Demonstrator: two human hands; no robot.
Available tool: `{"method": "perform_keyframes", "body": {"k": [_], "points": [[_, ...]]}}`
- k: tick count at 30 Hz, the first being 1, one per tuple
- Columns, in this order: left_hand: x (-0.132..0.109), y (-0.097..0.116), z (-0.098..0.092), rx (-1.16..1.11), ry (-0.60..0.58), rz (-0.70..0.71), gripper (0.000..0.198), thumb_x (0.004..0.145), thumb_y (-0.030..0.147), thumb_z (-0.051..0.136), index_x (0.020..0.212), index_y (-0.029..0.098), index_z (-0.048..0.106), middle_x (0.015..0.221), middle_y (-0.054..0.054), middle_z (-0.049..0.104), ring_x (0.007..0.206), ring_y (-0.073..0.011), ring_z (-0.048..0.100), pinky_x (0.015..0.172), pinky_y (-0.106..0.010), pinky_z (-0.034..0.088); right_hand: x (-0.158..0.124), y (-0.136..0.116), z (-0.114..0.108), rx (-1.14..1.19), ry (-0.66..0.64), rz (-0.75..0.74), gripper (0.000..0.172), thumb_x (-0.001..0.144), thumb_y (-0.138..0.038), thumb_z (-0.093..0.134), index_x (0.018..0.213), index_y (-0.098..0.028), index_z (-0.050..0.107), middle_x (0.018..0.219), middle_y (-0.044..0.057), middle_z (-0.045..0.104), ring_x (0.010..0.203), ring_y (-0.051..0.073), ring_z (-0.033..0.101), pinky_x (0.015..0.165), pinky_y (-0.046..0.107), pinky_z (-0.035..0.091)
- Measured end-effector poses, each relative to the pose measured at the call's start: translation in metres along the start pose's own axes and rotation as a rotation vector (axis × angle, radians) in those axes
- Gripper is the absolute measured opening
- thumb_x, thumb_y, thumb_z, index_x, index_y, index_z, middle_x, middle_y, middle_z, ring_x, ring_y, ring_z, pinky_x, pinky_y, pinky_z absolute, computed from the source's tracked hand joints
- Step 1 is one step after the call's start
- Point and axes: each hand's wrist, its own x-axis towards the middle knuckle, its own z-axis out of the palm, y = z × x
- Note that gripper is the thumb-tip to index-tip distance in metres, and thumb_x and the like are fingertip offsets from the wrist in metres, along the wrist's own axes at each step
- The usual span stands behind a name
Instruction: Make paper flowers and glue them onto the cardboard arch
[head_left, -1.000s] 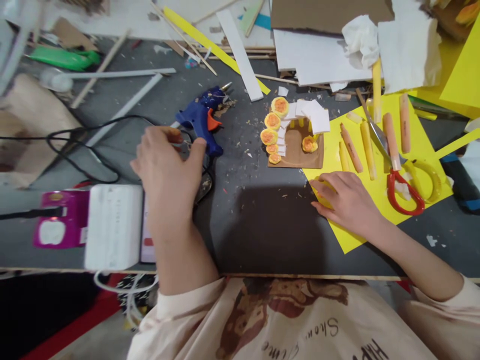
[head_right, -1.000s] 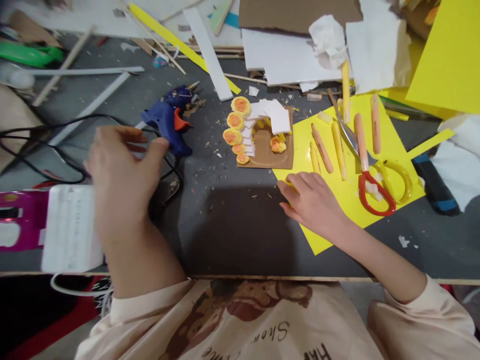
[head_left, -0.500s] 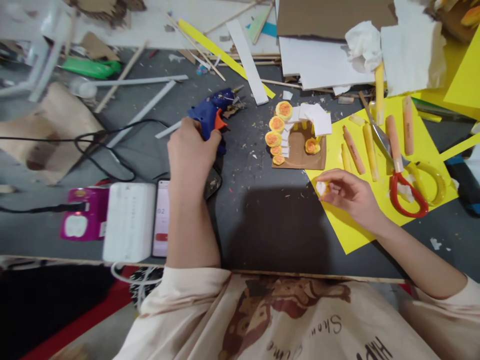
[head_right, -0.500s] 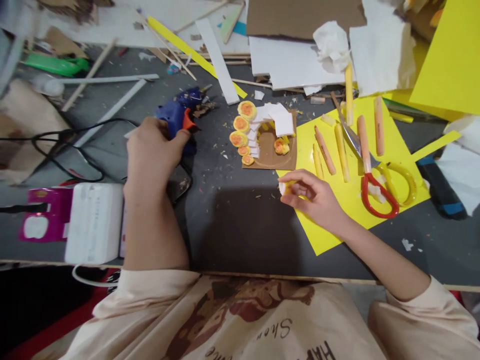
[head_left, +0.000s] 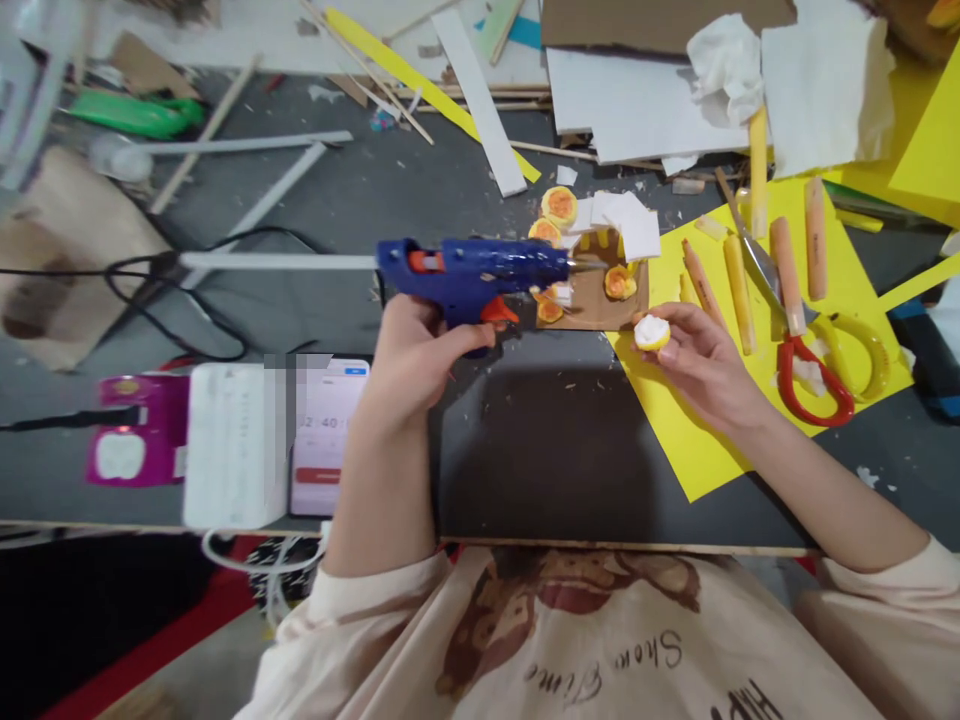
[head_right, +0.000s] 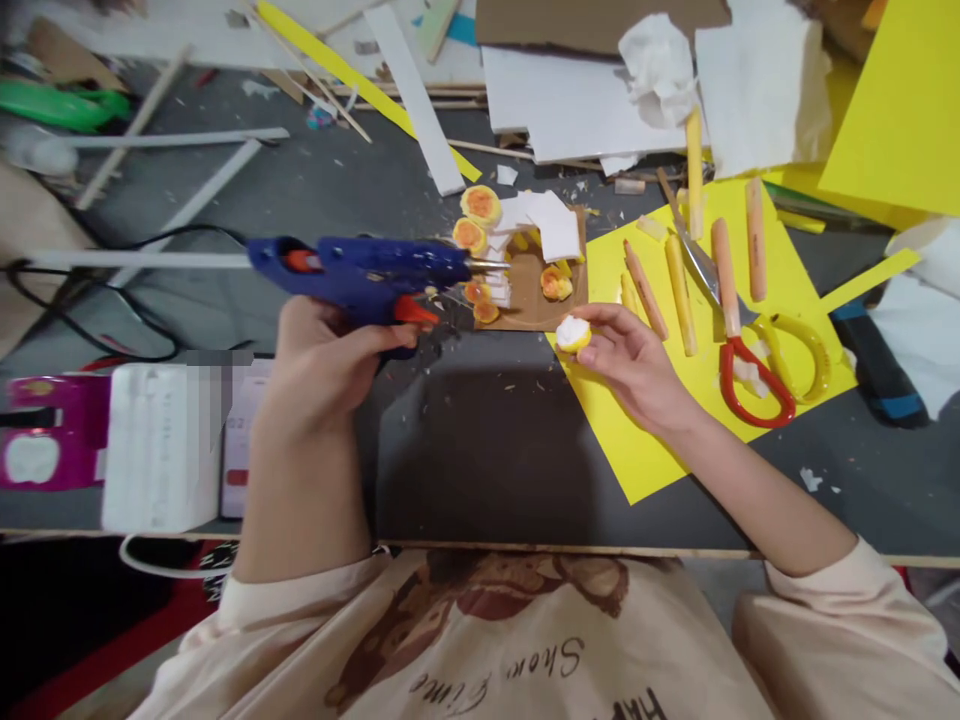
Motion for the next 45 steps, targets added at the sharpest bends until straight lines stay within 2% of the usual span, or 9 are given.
{"method": "perform_keyframes", "body": {"k": [4, 8, 13, 17, 21, 24, 27, 32, 45], "points": [[-0.009, 0.004, 0.002, 0.096, -0.163, -0.036, 0.018, 0.048, 0.018, 0.071, 0.065, 0.017, 0.067, 0.062, 0.002, 0.067, 0.058, -0.0127, 0.058, 0.053, -0.022, 0.046, 0.003, 0.001, -0.003, -0.043, -0.008, -0.072, 0.031, 0.068, -0.028, 0.086, 0.094, -0.030, 0.070, 0.097, -0.005, 0.069, 0.090, 0.010, 0.068, 0.087, 0.024, 0.059], [-0.015, 0.013, 0.008, 0.103, -0.275, -0.054, 0.010, 0.053, 0.020, 0.065, 0.062, 0.018, 0.064, 0.060, 0.002, 0.065, 0.051, -0.0101, 0.053, 0.047, -0.020, 0.041, 0.006, -0.002, -0.003, -0.100, -0.004, -0.108, 0.032, 0.069, -0.031, 0.085, 0.096, -0.029, 0.068, 0.100, -0.004, 0.068, 0.091, 0.012, 0.067, 0.088, 0.028, 0.060], [-0.017, 0.013, 0.017, 0.166, -0.200, -0.111, 0.018, 0.054, 0.031, 0.073, 0.058, 0.017, 0.062, 0.053, -0.001, 0.063, 0.039, -0.0077, 0.043, 0.035, -0.021, 0.031, 0.008, -0.001, -0.005, -0.138, 0.004, -0.086, 0.037, 0.065, -0.035, 0.087, 0.095, -0.029, 0.066, 0.103, -0.002, 0.069, 0.094, 0.014, 0.067, 0.087, 0.029, 0.060], [-0.016, 0.008, 0.016, 0.239, -0.181, -0.062, 0.021, 0.056, 0.035, 0.075, 0.065, 0.017, 0.068, 0.062, -0.003, 0.069, 0.041, -0.0090, 0.046, 0.036, -0.022, 0.035, 0.008, 0.000, -0.007, -0.190, 0.001, -0.105, 0.040, 0.065, -0.040, 0.087, 0.096, -0.028, 0.064, 0.106, 0.000, 0.069, 0.095, 0.015, 0.068, 0.088, 0.031, 0.060], [-0.017, 0.005, 0.016, 0.357, -0.161, -0.015, 0.021, 0.058, 0.037, 0.075, 0.060, 0.018, 0.066, 0.051, 0.001, 0.062, 0.039, -0.0092, 0.046, 0.038, -0.022, 0.040, 0.010, 0.001, -0.009, -0.261, 0.056, -0.184, 0.040, 0.066, -0.044, 0.085, 0.095, -0.028, 0.062, 0.105, 0.001, 0.068, 0.096, 0.016, 0.067, 0.091, 0.033, 0.058], [-0.019, 0.004, 0.019, 0.403, -0.152, 0.056, 0.024, 0.063, 0.040, 0.072, 0.057, 0.018, 0.063, 0.053, 0.001, 0.062, 0.045, -0.0121, 0.054, 0.045, -0.024, 0.048, 0.011, 0.002, -0.011, -0.281, 0.067, -0.228, 0.038, 0.068, -0.043, 0.084, 0.096, -0.028, 0.062, 0.107, 0.000, 0.067, 0.097, 0.017, 0.068, 0.094, 0.034, 0.057], [-0.022, 0.003, 0.024, 0.393, -0.120, 0.116, 0.021, 0.062, 0.037, 0.072, 0.068, 0.019, 0.065, 0.070, -0.001, 0.069, 0.065, -0.0180, 0.066, 0.062, -0.027, 0.058, 0.011, 0.004, -0.013, -0.277, 0.049, -0.244, 0.037, 0.070, -0.040, 0.084, 0.097, -0.028, 0.062, 0.106, 0.000, 0.067, 0.096, 0.015, 0.068, 0.094, 0.033, 0.057], [-0.024, 0.000, 0.027, 0.377, -0.078, 0.158, 0.027, 0.060, 0.032, 0.072, 0.083, 0.020, 0.064, 0.091, -0.003, 0.073, 0.088, -0.0238, 0.070, 0.087, -0.034, 0.059, 0.011, 0.005, -0.013, -0.311, 0.063, -0.219, 0.040, 0.068, -0.044, 0.084, 0.098, -0.027, 0.062, 0.105, 0.001, 0.068, 0.096, 0.016, 0.068, 0.091, 0.032, 0.057], [-0.021, 0.000, 0.025, 0.448, -0.063, 0.140, 0.015, 0.061, 0.030, 0.068, 0.071, 0.021, 0.062, 0.084, -0.001, 0.071, 0.088, -0.0238, 0.069, 0.090, -0.033, 0.057, 0.010, 0.007, -0.014, -0.346, 0.018, -0.248, 0.037, 0.071, -0.043, 0.082, 0.098, -0.027, 0.061, 0.102, 0.000, 0.069, 0.094, 0.016, 0.068, 0.090, 0.032, 0.058]]}}
